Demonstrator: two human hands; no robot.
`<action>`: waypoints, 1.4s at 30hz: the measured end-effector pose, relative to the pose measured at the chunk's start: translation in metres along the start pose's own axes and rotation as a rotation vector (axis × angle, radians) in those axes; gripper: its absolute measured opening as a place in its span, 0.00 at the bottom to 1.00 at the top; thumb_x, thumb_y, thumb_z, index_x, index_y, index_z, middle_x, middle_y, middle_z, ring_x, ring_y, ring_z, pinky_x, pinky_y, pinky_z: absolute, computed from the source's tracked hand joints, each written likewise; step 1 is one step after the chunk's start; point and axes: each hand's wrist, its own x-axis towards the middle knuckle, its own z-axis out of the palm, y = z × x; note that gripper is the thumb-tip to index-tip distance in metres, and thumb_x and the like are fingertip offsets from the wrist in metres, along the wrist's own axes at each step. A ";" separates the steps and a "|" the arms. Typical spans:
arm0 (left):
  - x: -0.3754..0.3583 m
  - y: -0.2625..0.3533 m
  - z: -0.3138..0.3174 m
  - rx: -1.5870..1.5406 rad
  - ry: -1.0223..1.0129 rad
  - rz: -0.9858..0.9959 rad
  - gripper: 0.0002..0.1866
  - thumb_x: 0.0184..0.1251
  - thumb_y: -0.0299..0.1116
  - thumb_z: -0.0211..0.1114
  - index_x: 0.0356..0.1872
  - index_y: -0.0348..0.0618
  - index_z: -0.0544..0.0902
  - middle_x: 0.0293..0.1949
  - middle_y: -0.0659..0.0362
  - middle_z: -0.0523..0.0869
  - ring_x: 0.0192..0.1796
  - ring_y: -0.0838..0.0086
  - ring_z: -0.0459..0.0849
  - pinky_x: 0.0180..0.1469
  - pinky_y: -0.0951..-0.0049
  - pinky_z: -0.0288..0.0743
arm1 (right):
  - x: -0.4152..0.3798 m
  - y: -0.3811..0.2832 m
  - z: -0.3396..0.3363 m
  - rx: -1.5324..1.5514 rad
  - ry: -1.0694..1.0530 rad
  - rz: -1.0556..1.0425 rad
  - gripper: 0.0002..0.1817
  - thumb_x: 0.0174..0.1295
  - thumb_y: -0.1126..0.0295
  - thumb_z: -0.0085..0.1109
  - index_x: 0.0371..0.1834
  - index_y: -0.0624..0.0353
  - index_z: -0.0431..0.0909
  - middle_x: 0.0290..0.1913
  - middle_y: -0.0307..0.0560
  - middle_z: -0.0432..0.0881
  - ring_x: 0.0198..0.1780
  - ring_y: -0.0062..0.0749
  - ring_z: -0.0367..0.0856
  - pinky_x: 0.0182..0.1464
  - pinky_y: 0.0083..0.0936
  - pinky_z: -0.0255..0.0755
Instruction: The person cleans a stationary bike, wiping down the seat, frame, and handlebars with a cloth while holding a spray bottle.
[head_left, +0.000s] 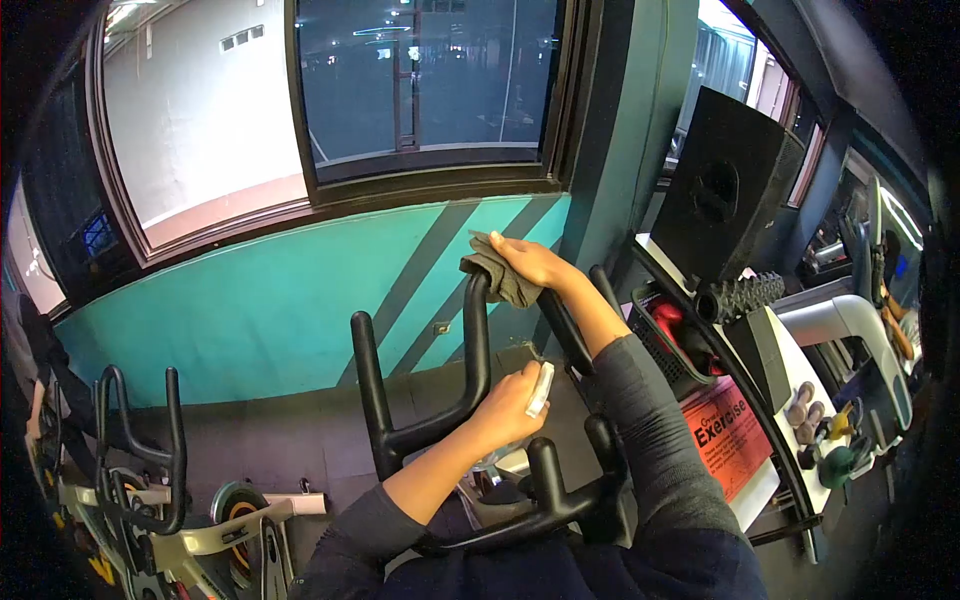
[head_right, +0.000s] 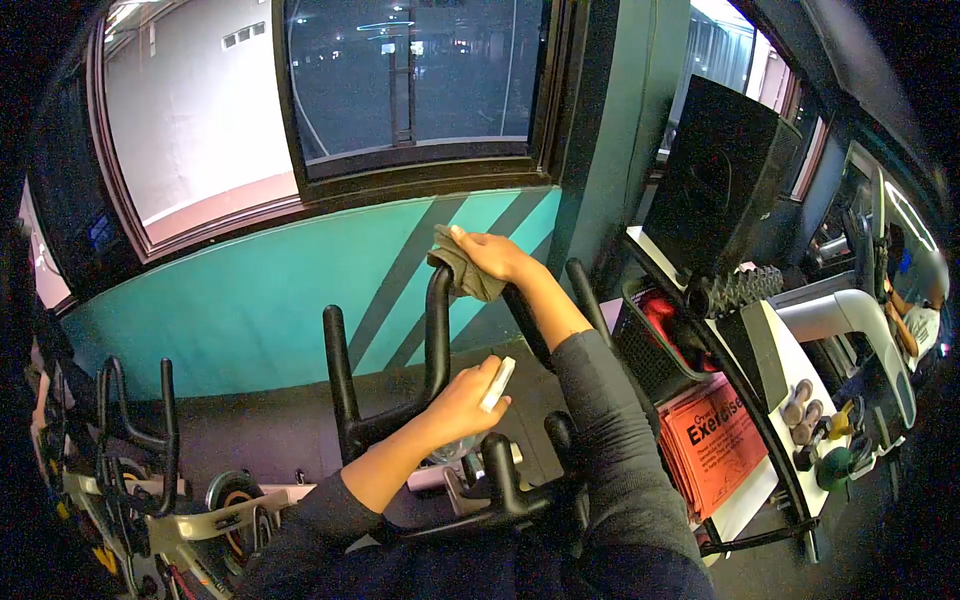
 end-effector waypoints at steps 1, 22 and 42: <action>0.001 0.001 0.000 0.010 -0.012 -0.031 0.18 0.54 0.30 0.67 0.38 0.34 0.66 0.28 0.40 0.79 0.36 0.41 0.80 0.37 0.50 0.71 | 0.001 0.008 0.001 0.032 0.025 -0.008 0.46 0.60 0.26 0.32 0.61 0.56 0.73 0.56 0.63 0.78 0.62 0.53 0.73 0.62 0.37 0.65; 0.002 -0.001 0.001 0.047 -0.017 -0.036 0.17 0.55 0.30 0.65 0.37 0.34 0.66 0.29 0.39 0.79 0.36 0.40 0.80 0.37 0.50 0.72 | -0.069 0.042 0.026 -0.260 0.426 -0.151 0.31 0.50 0.54 0.64 0.48 0.65 0.65 0.38 0.67 0.81 0.39 0.62 0.81 0.42 0.48 0.74; 0.003 -0.002 0.001 0.060 -0.008 -0.033 0.17 0.55 0.31 0.65 0.39 0.35 0.67 0.29 0.40 0.79 0.36 0.43 0.80 0.37 0.51 0.73 | -0.148 0.055 0.042 -0.267 0.439 0.003 0.31 0.52 0.55 0.65 0.50 0.64 0.63 0.42 0.67 0.79 0.43 0.61 0.80 0.44 0.47 0.74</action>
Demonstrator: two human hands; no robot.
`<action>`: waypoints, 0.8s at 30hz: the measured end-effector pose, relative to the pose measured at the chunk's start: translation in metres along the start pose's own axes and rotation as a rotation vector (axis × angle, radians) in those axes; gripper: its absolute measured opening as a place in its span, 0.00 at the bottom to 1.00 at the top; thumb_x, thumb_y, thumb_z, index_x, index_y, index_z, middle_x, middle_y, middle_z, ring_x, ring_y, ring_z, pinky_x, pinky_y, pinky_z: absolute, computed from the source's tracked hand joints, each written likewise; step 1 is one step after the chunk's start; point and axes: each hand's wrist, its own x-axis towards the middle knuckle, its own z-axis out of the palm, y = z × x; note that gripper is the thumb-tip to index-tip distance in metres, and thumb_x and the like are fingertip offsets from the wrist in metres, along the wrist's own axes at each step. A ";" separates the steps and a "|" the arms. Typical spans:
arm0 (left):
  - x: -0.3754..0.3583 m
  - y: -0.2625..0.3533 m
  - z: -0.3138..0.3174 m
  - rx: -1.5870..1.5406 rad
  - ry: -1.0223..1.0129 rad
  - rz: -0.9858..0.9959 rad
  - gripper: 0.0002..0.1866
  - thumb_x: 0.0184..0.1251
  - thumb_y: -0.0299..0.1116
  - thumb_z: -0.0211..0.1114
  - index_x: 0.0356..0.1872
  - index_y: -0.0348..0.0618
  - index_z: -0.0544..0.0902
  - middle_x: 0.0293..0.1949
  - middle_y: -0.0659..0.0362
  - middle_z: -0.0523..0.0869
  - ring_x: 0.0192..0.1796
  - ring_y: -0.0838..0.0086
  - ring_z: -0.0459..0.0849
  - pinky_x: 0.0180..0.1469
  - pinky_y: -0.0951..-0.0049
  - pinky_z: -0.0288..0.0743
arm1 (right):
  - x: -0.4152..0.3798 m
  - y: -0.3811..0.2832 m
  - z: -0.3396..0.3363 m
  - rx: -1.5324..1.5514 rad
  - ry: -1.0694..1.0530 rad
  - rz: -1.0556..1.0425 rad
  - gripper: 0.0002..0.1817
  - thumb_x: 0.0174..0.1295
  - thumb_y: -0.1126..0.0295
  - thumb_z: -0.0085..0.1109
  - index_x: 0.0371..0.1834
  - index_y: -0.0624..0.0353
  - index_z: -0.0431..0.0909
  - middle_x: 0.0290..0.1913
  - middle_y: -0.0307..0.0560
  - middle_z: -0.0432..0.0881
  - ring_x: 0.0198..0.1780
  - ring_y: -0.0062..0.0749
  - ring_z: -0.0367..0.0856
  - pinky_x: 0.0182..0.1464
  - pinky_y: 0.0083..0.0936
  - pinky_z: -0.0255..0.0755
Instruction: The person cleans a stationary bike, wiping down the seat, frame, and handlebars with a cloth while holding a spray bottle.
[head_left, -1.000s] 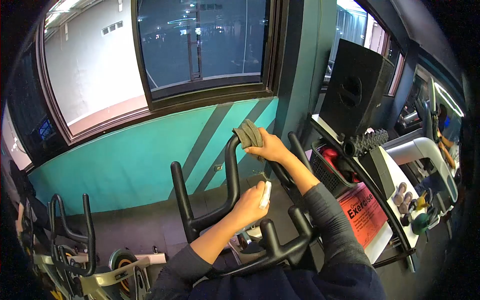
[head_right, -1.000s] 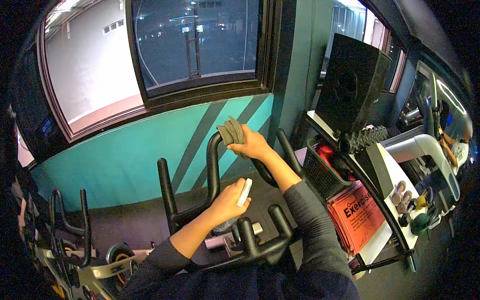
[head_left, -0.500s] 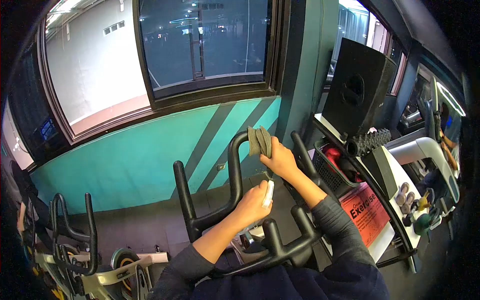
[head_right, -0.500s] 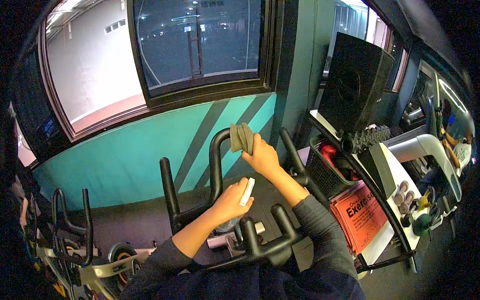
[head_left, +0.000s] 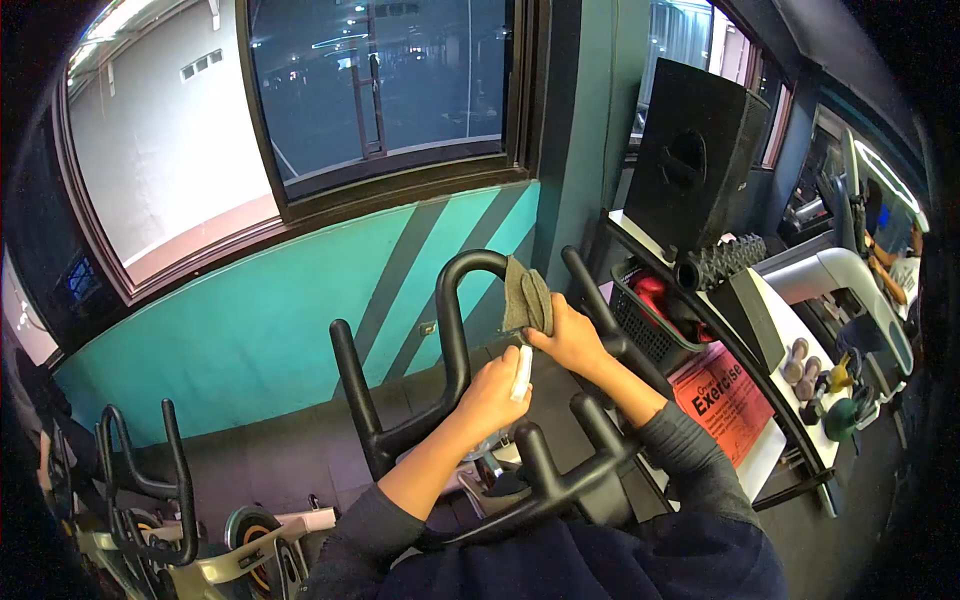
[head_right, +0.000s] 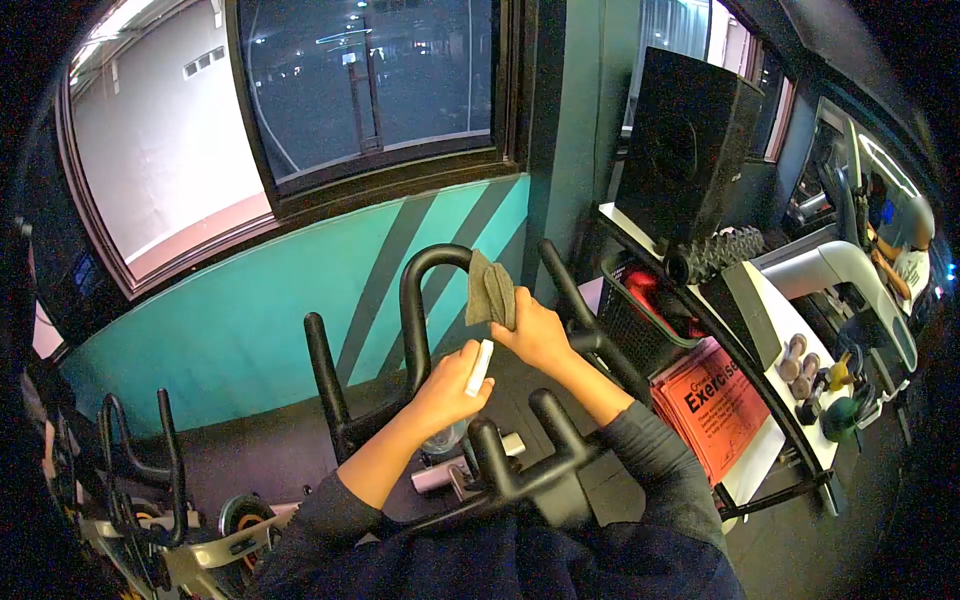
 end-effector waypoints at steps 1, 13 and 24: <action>0.000 0.001 -0.001 -0.001 -0.006 -0.008 0.18 0.55 0.31 0.66 0.39 0.35 0.67 0.30 0.40 0.79 0.36 0.42 0.80 0.37 0.51 0.73 | -0.004 0.001 -0.002 -0.002 0.015 -0.033 0.30 0.52 0.55 0.65 0.47 0.65 0.62 0.39 0.67 0.79 0.42 0.61 0.80 0.42 0.48 0.74; 0.002 0.005 -0.002 0.027 -0.030 -0.047 0.18 0.54 0.31 0.66 0.38 0.35 0.67 0.29 0.39 0.80 0.37 0.42 0.80 0.38 0.51 0.74 | -0.019 0.013 -0.042 0.020 -0.248 -0.106 0.42 0.60 0.45 0.57 0.68 0.65 0.57 0.59 0.67 0.71 0.63 0.56 0.69 0.63 0.46 0.63; 0.002 -0.001 0.001 0.075 -0.019 -0.034 0.18 0.53 0.32 0.66 0.40 0.36 0.68 0.29 0.40 0.80 0.37 0.42 0.80 0.38 0.51 0.74 | 0.039 -0.016 -0.002 0.064 -0.067 0.050 0.35 0.56 0.48 0.61 0.56 0.66 0.65 0.47 0.67 0.79 0.48 0.59 0.79 0.50 0.44 0.73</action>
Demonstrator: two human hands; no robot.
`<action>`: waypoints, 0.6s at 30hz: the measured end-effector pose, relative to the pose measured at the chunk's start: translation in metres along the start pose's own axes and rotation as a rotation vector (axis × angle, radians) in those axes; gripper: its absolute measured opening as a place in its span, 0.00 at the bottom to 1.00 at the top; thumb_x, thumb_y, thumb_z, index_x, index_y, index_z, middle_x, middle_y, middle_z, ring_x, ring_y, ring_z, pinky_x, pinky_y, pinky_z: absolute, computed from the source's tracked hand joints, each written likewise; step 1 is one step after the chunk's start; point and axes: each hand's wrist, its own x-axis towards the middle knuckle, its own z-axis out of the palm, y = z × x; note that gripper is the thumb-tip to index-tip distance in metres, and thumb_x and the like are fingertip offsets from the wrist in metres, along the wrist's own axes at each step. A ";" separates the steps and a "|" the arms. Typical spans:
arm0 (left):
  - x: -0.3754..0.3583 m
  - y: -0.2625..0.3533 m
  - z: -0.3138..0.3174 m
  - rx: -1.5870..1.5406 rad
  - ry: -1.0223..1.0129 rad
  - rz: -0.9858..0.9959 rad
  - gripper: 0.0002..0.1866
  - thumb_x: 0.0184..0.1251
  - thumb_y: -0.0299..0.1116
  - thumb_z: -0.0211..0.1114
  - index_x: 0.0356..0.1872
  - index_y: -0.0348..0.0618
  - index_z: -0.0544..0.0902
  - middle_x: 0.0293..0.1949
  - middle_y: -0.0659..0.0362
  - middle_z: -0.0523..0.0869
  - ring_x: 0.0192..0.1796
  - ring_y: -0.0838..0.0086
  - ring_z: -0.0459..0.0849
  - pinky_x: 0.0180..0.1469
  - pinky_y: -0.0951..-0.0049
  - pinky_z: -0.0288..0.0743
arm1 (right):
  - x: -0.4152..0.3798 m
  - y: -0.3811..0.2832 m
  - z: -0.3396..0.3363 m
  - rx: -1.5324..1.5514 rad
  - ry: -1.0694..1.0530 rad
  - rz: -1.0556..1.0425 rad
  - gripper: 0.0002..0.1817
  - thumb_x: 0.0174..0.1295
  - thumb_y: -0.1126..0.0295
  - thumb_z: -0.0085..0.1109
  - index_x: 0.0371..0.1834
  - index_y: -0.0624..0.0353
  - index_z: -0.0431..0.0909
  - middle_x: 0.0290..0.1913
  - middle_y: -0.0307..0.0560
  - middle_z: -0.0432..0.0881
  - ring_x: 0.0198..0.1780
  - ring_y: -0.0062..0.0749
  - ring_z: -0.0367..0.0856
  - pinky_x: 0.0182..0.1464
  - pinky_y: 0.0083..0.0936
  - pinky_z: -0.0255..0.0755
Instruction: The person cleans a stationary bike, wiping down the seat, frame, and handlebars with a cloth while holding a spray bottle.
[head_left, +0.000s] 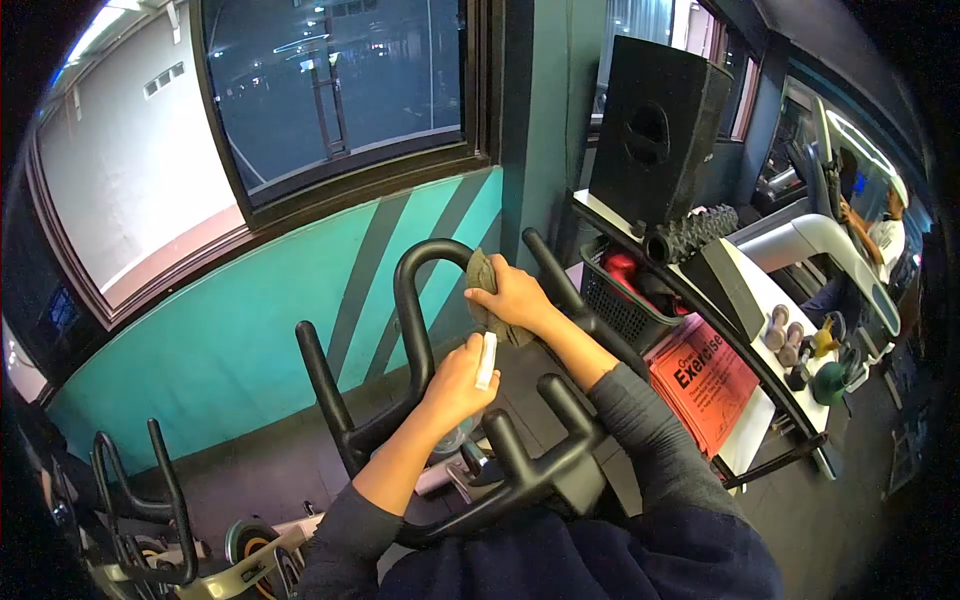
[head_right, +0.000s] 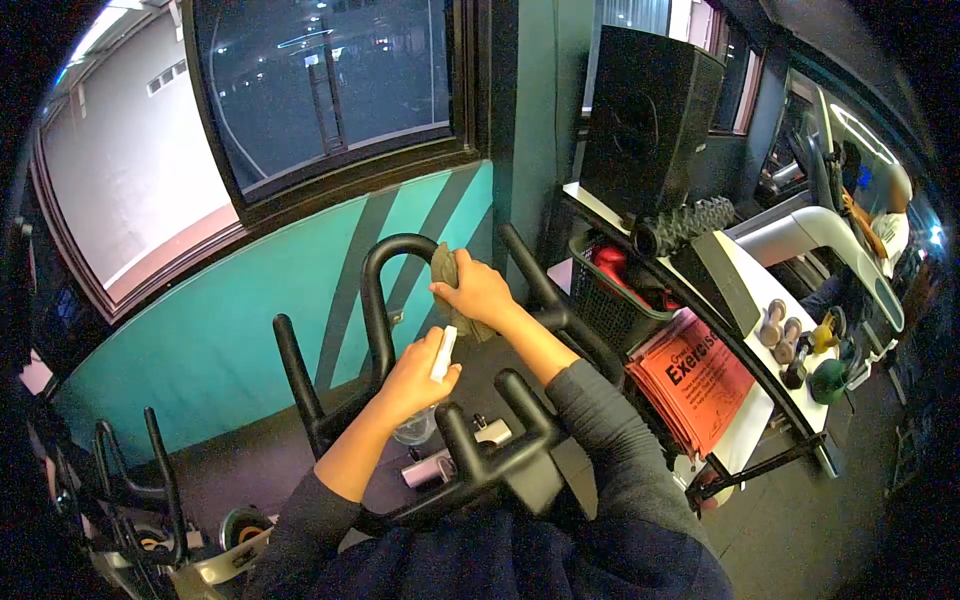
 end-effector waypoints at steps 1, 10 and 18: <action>-0.001 -0.001 0.001 -0.003 0.004 0.018 0.18 0.53 0.31 0.66 0.40 0.36 0.68 0.29 0.41 0.81 0.37 0.43 0.81 0.37 0.52 0.74 | -0.003 0.004 0.001 -0.025 0.000 -0.001 0.34 0.55 0.50 0.62 0.55 0.65 0.65 0.45 0.66 0.80 0.46 0.61 0.80 0.48 0.46 0.73; -0.005 0.001 0.002 -0.028 -0.004 0.026 0.17 0.54 0.31 0.67 0.38 0.37 0.68 0.29 0.44 0.82 0.36 0.46 0.82 0.38 0.54 0.75 | -0.048 0.025 -0.005 -0.114 0.065 -0.191 0.38 0.53 0.59 0.63 0.64 0.63 0.56 0.50 0.66 0.76 0.47 0.59 0.79 0.48 0.44 0.74; -0.006 0.003 0.003 -0.022 -0.041 -0.006 0.17 0.55 0.32 0.66 0.38 0.37 0.68 0.29 0.45 0.82 0.36 0.46 0.82 0.39 0.53 0.74 | -0.083 0.065 -0.041 -0.173 -0.057 -0.463 0.36 0.58 0.58 0.62 0.66 0.60 0.58 0.51 0.58 0.76 0.52 0.53 0.75 0.57 0.42 0.66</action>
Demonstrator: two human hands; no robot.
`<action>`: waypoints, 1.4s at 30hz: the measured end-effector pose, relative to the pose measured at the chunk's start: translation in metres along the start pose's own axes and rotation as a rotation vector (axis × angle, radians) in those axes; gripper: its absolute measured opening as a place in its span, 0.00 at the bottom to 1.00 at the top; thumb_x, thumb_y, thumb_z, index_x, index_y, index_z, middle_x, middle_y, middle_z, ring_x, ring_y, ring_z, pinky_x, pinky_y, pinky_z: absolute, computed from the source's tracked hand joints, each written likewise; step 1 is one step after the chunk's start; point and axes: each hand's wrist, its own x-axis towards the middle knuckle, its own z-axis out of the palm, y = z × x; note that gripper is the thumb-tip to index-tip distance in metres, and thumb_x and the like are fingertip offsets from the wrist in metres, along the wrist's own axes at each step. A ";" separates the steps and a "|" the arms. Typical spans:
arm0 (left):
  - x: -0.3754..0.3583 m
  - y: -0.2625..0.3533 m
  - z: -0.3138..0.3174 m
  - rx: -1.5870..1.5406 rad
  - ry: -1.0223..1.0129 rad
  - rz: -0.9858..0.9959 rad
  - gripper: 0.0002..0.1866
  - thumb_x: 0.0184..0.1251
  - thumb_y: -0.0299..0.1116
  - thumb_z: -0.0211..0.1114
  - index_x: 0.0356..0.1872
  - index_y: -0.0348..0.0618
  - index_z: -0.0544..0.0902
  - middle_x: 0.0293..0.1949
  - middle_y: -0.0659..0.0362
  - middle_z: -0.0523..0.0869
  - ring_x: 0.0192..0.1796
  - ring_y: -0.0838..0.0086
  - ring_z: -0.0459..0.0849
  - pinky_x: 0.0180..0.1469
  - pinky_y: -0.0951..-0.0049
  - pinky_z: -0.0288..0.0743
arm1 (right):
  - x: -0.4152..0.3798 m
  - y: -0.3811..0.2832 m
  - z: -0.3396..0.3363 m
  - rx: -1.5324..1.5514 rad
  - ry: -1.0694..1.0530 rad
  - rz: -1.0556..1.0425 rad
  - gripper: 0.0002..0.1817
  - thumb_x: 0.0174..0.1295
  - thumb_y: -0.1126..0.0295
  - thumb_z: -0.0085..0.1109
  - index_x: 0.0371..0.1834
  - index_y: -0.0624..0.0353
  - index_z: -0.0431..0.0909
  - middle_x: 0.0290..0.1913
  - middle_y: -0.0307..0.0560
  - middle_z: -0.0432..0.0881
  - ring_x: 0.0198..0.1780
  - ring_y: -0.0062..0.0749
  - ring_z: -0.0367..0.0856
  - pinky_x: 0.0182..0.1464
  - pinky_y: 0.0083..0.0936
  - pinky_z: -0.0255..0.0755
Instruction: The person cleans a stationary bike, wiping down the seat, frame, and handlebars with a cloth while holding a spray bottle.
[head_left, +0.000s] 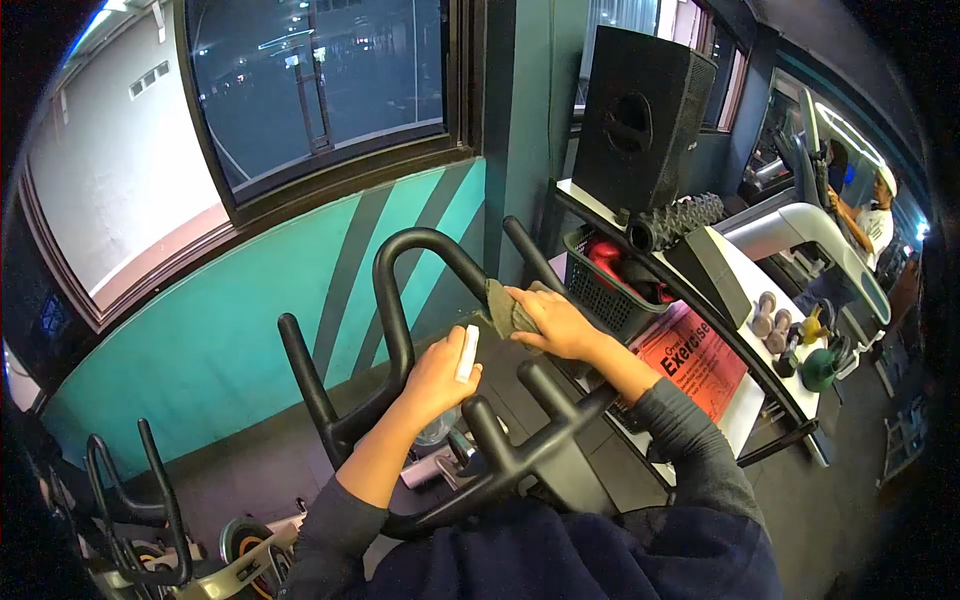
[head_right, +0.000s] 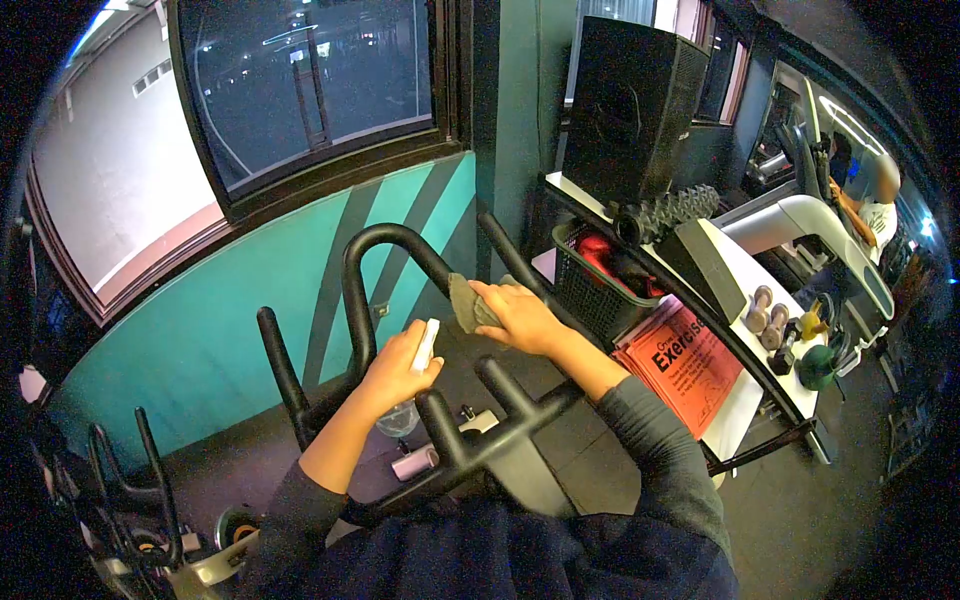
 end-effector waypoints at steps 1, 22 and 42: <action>-0.001 0.000 0.000 0.020 -0.007 -0.004 0.17 0.55 0.33 0.66 0.38 0.37 0.68 0.29 0.45 0.82 0.36 0.46 0.81 0.38 0.53 0.74 | -0.004 0.007 0.000 -0.035 -0.038 -0.024 0.36 0.58 0.55 0.61 0.66 0.60 0.59 0.52 0.57 0.76 0.54 0.51 0.74 0.59 0.42 0.64; 0.001 0.005 -0.005 -0.005 -0.041 -0.003 0.19 0.52 0.33 0.66 0.39 0.35 0.67 0.31 0.39 0.81 0.39 0.42 0.81 0.42 0.50 0.75 | -0.038 0.031 -0.012 -0.397 -0.054 0.024 0.28 0.52 0.76 0.56 0.60 0.52 0.69 0.55 0.48 0.73 0.57 0.45 0.73 0.55 0.37 0.73; 0.000 0.005 -0.003 -0.096 0.020 0.037 0.19 0.54 0.33 0.67 0.40 0.36 0.68 0.32 0.40 0.81 0.39 0.43 0.81 0.41 0.51 0.74 | -0.076 0.055 -0.069 1.219 0.994 0.540 0.27 0.67 0.47 0.52 0.62 0.53 0.68 0.57 0.45 0.75 0.56 0.34 0.76 0.58 0.33 0.72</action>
